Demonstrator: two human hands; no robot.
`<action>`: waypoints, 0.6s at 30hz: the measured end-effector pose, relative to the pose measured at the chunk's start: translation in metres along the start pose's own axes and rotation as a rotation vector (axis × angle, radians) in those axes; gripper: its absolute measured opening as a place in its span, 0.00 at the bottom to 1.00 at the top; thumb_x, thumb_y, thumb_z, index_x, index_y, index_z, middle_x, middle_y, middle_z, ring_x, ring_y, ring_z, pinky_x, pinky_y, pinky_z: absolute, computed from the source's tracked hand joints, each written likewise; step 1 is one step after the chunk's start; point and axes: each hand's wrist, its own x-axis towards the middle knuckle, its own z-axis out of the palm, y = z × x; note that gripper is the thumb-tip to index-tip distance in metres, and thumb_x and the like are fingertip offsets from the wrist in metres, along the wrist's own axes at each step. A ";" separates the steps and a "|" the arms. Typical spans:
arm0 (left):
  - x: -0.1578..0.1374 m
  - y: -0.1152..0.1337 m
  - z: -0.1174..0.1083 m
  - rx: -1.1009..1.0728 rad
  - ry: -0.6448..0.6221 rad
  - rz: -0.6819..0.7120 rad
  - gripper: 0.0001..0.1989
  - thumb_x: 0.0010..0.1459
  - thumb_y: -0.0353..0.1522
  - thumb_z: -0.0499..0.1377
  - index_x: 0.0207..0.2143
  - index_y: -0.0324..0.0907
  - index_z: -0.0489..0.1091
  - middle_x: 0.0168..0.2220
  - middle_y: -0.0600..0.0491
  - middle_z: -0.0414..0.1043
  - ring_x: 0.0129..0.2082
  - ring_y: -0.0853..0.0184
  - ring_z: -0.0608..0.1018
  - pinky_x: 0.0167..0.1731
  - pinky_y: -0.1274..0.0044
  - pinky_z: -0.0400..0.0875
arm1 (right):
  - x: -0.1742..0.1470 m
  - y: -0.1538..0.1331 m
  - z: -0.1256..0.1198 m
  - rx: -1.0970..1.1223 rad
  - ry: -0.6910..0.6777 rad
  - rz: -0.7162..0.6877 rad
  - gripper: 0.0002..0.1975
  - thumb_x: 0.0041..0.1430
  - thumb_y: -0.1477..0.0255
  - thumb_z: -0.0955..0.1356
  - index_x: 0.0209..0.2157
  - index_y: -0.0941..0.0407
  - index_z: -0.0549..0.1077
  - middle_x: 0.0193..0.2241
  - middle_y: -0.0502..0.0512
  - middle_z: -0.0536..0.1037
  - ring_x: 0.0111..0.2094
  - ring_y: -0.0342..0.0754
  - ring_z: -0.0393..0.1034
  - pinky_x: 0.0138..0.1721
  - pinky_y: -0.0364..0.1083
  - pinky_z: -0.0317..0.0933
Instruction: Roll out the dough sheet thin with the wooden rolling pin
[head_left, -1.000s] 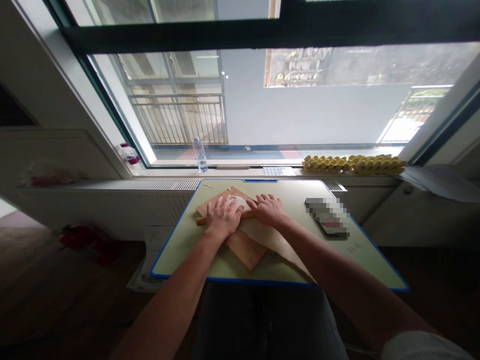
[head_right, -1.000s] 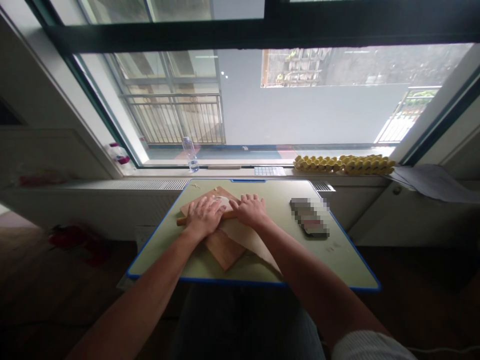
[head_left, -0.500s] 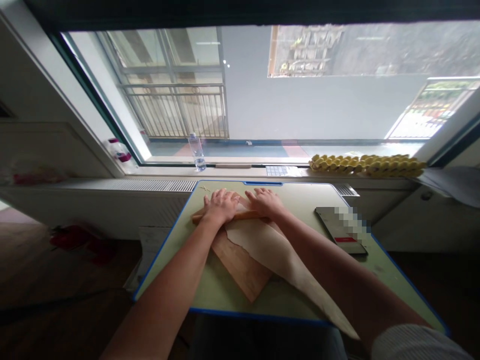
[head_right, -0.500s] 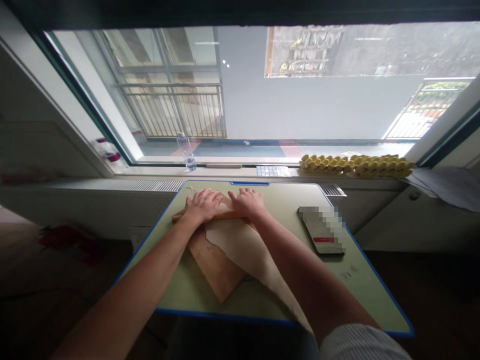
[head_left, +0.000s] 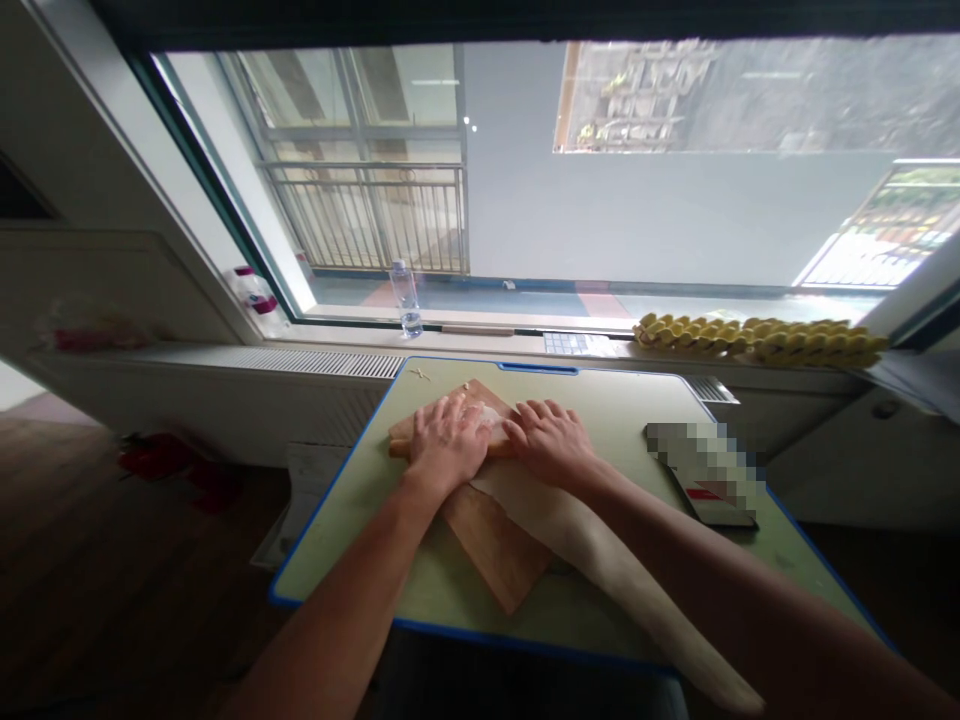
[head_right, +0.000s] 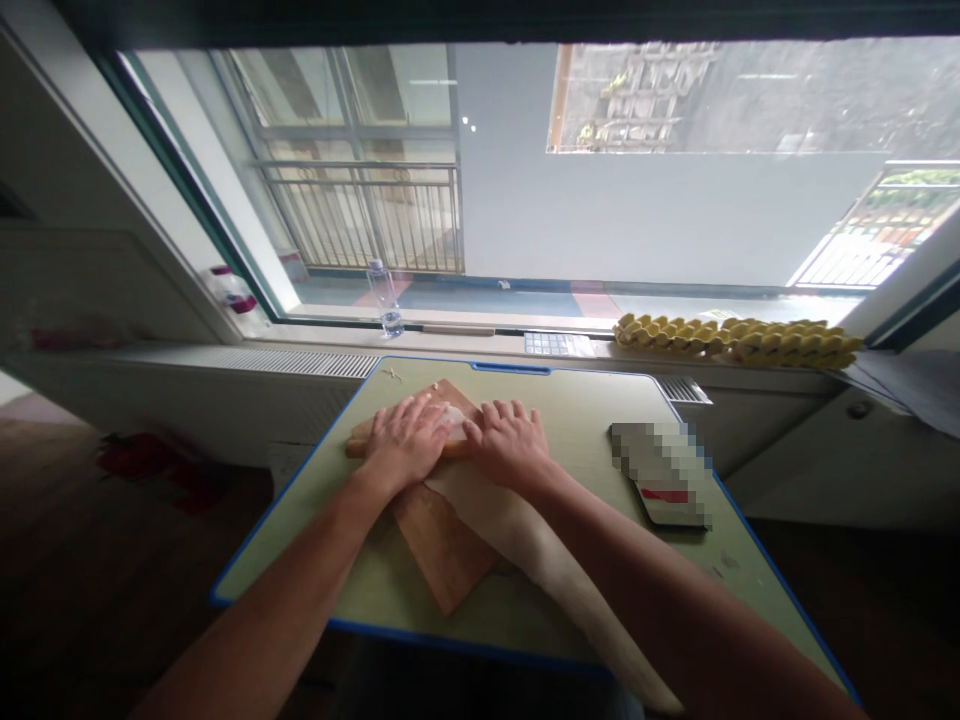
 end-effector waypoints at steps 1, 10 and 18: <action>-0.009 0.001 0.000 0.013 -0.003 0.012 0.29 0.74 0.47 0.44 0.69 0.51 0.67 0.74 0.46 0.60 0.73 0.48 0.62 0.71 0.45 0.52 | -0.009 -0.001 0.003 -0.001 0.024 -0.010 0.28 0.79 0.55 0.53 0.67 0.52 0.68 0.67 0.61 0.70 0.67 0.62 0.60 0.64 0.60 0.57; 0.010 -0.002 0.004 0.002 0.031 -0.014 0.28 0.73 0.47 0.45 0.69 0.51 0.67 0.74 0.47 0.61 0.73 0.50 0.62 0.71 0.46 0.52 | 0.014 0.007 0.014 0.055 0.076 0.037 0.32 0.78 0.51 0.54 0.69 0.55 0.67 0.68 0.62 0.70 0.68 0.61 0.60 0.65 0.59 0.55; 0.062 -0.007 0.004 -0.056 0.068 -0.030 0.23 0.72 0.44 0.47 0.58 0.50 0.75 0.67 0.46 0.70 0.65 0.51 0.70 0.68 0.46 0.56 | 0.065 0.020 0.008 0.150 -0.075 0.125 0.32 0.76 0.48 0.54 0.66 0.51 0.70 0.66 0.62 0.72 0.67 0.59 0.63 0.64 0.56 0.56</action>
